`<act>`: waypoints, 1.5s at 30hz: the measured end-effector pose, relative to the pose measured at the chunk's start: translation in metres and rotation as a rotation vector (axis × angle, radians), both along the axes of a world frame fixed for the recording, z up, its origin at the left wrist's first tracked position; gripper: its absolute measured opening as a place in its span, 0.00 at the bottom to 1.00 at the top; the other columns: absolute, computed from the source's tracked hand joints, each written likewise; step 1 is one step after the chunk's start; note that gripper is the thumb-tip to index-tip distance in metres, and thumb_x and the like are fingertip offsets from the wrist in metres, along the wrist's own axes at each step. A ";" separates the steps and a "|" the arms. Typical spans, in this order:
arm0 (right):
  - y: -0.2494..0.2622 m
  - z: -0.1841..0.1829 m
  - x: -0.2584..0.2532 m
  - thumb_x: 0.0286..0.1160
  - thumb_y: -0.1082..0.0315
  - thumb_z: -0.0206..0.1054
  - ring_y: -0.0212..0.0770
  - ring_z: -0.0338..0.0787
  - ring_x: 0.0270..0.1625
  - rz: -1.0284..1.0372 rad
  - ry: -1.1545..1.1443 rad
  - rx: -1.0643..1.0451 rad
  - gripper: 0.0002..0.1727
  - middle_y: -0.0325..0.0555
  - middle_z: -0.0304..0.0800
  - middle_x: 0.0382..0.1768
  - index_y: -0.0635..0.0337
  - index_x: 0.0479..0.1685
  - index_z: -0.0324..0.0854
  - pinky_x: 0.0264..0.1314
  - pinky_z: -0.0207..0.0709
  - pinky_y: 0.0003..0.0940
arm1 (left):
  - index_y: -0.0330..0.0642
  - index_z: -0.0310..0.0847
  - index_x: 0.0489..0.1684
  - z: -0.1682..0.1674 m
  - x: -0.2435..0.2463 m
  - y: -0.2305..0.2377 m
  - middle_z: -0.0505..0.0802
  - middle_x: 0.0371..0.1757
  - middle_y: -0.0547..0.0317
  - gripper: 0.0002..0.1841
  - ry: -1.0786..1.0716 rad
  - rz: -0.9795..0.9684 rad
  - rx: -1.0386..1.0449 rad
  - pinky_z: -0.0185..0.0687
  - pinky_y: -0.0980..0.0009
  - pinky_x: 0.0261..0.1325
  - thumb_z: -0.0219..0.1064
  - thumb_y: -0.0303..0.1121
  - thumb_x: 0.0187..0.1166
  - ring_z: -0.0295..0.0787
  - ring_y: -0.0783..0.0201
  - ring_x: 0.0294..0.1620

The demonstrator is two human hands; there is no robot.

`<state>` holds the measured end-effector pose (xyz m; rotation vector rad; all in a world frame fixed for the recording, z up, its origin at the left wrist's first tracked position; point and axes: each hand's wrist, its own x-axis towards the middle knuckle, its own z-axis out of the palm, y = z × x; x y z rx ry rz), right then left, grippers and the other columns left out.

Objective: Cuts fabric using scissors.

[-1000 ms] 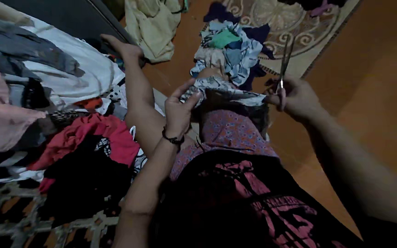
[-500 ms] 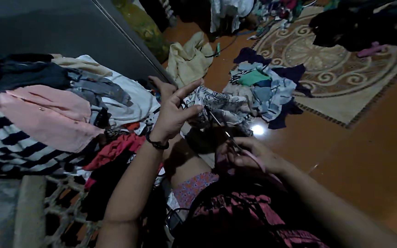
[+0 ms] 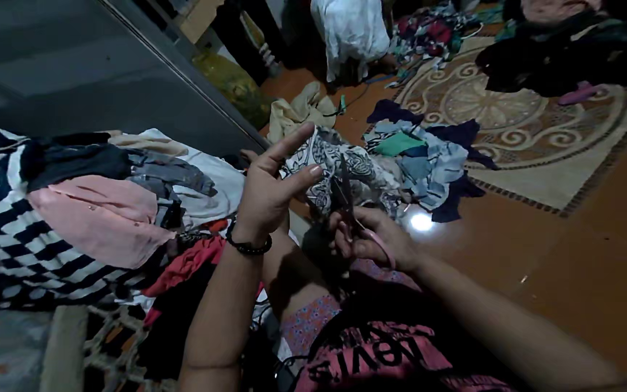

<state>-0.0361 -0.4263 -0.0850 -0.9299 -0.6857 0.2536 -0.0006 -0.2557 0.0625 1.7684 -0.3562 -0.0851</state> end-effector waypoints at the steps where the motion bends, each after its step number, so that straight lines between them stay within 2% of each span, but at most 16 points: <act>1: 0.003 0.003 -0.005 0.72 0.40 0.72 0.22 0.88 0.37 0.019 0.029 0.024 0.23 0.20 0.86 0.31 0.46 0.53 0.82 0.49 0.88 0.28 | 0.46 0.74 0.83 -0.004 -0.002 0.001 0.84 0.76 0.64 0.34 0.028 -0.006 -0.068 0.89 0.75 0.50 0.72 0.23 0.71 0.90 0.74 0.53; 3: 0.007 0.007 -0.012 0.72 0.43 0.72 0.24 0.90 0.38 0.043 0.085 0.067 0.20 0.20 0.89 0.33 0.44 0.53 0.83 0.49 0.89 0.29 | 0.46 0.70 0.85 -0.014 -0.005 0.005 0.82 0.78 0.64 0.36 0.016 -0.016 -0.134 0.89 0.73 0.54 0.74 0.26 0.71 0.89 0.73 0.58; 6: 0.009 0.008 -0.017 0.73 0.38 0.70 0.24 0.89 0.35 0.054 0.105 0.060 0.25 0.22 0.87 0.30 0.48 0.53 0.83 0.45 0.88 0.28 | 0.50 0.69 0.86 -0.031 -0.012 0.010 0.79 0.81 0.63 0.38 -0.052 0.038 -0.129 0.88 0.71 0.58 0.77 0.31 0.70 0.85 0.71 0.65; 9: 0.013 0.016 -0.025 0.75 0.36 0.67 0.27 0.90 0.33 0.068 0.200 0.040 0.27 0.25 0.87 0.27 0.50 0.51 0.83 0.44 0.89 0.30 | 0.46 0.67 0.88 -0.045 -0.020 0.013 0.69 0.89 0.61 0.39 -0.165 0.091 -0.065 0.77 0.66 0.75 0.76 0.30 0.71 0.72 0.66 0.81; 13: 0.020 0.017 -0.035 0.76 0.36 0.65 0.29 0.90 0.32 0.056 0.244 0.043 0.27 0.27 0.86 0.27 0.52 0.50 0.82 0.41 0.89 0.29 | 0.43 0.64 0.88 -0.059 -0.025 0.017 0.68 0.89 0.58 0.40 -0.184 0.106 -0.070 0.77 0.65 0.76 0.74 0.26 0.70 0.73 0.64 0.80; 17: 0.023 0.021 -0.036 0.78 0.39 0.66 0.26 0.88 0.31 -0.002 0.258 -0.044 0.24 0.25 0.85 0.27 0.52 0.47 0.80 0.38 0.87 0.27 | 0.40 0.66 0.87 -0.066 -0.030 0.020 0.70 0.88 0.55 0.41 -0.215 0.108 -0.036 0.77 0.64 0.77 0.77 0.29 0.66 0.73 0.64 0.80; 22: 0.026 0.030 -0.043 0.76 0.51 0.71 0.21 0.88 0.32 -0.068 0.297 -0.188 0.17 0.23 0.87 0.30 0.55 0.48 0.80 0.39 0.85 0.20 | 0.37 0.67 0.85 -0.064 -0.035 0.020 0.73 0.86 0.56 0.42 -0.241 0.148 -0.012 0.76 0.65 0.78 0.77 0.24 0.63 0.73 0.65 0.81; 28: 0.028 0.027 -0.044 0.72 0.48 0.75 0.15 0.81 0.23 -0.085 0.262 -0.195 0.17 0.20 0.84 0.24 0.51 0.42 0.81 0.24 0.75 0.13 | 0.33 0.62 0.87 -0.062 -0.038 0.019 0.76 0.84 0.57 0.44 -0.279 0.148 0.001 0.78 0.69 0.76 0.75 0.17 0.62 0.78 0.69 0.77; 33: 0.025 0.026 -0.047 0.73 0.52 0.75 0.17 0.81 0.22 -0.085 0.268 -0.211 0.15 0.22 0.85 0.24 0.53 0.42 0.83 0.23 0.75 0.14 | 0.33 0.62 0.87 -0.063 -0.037 0.020 0.76 0.84 0.56 0.44 -0.281 0.134 0.003 0.79 0.67 0.76 0.75 0.18 0.63 0.79 0.68 0.76; 35: 0.025 0.024 -0.049 0.74 0.51 0.74 0.17 0.81 0.22 -0.083 0.273 -0.201 0.15 0.22 0.85 0.24 0.53 0.43 0.82 0.23 0.75 0.14 | 0.40 0.66 0.86 -0.064 -0.039 0.019 0.78 0.82 0.60 0.38 -0.145 0.168 -0.072 0.83 0.71 0.68 0.72 0.23 0.70 0.82 0.72 0.70; 36: 0.024 0.023 -0.051 0.74 0.52 0.74 0.17 0.81 0.22 -0.078 0.280 -0.195 0.15 0.23 0.85 0.24 0.53 0.43 0.82 0.23 0.75 0.14 | 0.45 0.71 0.84 -0.064 -0.040 0.016 0.83 0.76 0.63 0.32 -0.003 0.217 -0.190 0.85 0.73 0.58 0.68 0.24 0.76 0.86 0.74 0.60; 37: 0.024 0.021 -0.052 0.74 0.52 0.74 0.17 0.81 0.22 -0.077 0.285 -0.194 0.15 0.23 0.85 0.24 0.53 0.44 0.82 0.23 0.75 0.14 | 0.49 0.75 0.79 -0.063 -0.041 0.013 0.88 0.68 0.64 0.24 0.171 0.266 -0.369 0.88 0.71 0.52 0.62 0.25 0.82 0.89 0.71 0.53; 38: 0.024 0.019 -0.053 0.74 0.53 0.74 0.17 0.81 0.22 -0.074 0.296 -0.194 0.14 0.23 0.86 0.24 0.53 0.43 0.82 0.23 0.75 0.14 | 0.53 0.78 0.69 -0.063 -0.041 0.012 0.91 0.59 0.63 0.16 0.359 0.304 -0.553 0.90 0.67 0.52 0.57 0.28 0.86 0.91 0.68 0.50; 39: 0.024 0.017 -0.054 0.75 0.55 0.73 0.18 0.81 0.22 -0.067 0.317 -0.193 0.13 0.23 0.86 0.24 0.54 0.43 0.81 0.23 0.75 0.15 | 0.52 0.79 0.59 -0.064 -0.040 0.012 0.93 0.51 0.60 0.10 0.525 0.350 -0.694 0.91 0.64 0.52 0.54 0.31 0.89 0.93 0.64 0.48; 42: 0.028 0.010 -0.060 0.76 0.61 0.73 0.19 0.82 0.21 -0.053 0.385 -0.238 0.09 0.24 0.85 0.23 0.54 0.43 0.81 0.23 0.75 0.15 | 0.43 0.79 0.50 -0.072 -0.049 0.010 0.92 0.42 0.53 0.11 0.791 0.470 -0.858 0.90 0.66 0.52 0.49 0.34 0.91 0.93 0.62 0.44; 45: 0.034 -0.006 -0.063 0.72 0.58 0.76 0.18 0.80 0.21 -0.096 0.346 -0.345 0.13 0.25 0.85 0.24 0.56 0.43 0.83 0.24 0.75 0.15 | 0.39 0.77 0.56 -0.080 -0.066 0.007 0.91 0.45 0.51 0.15 0.844 0.602 -0.968 0.90 0.68 0.54 0.47 0.38 0.93 0.93 0.61 0.46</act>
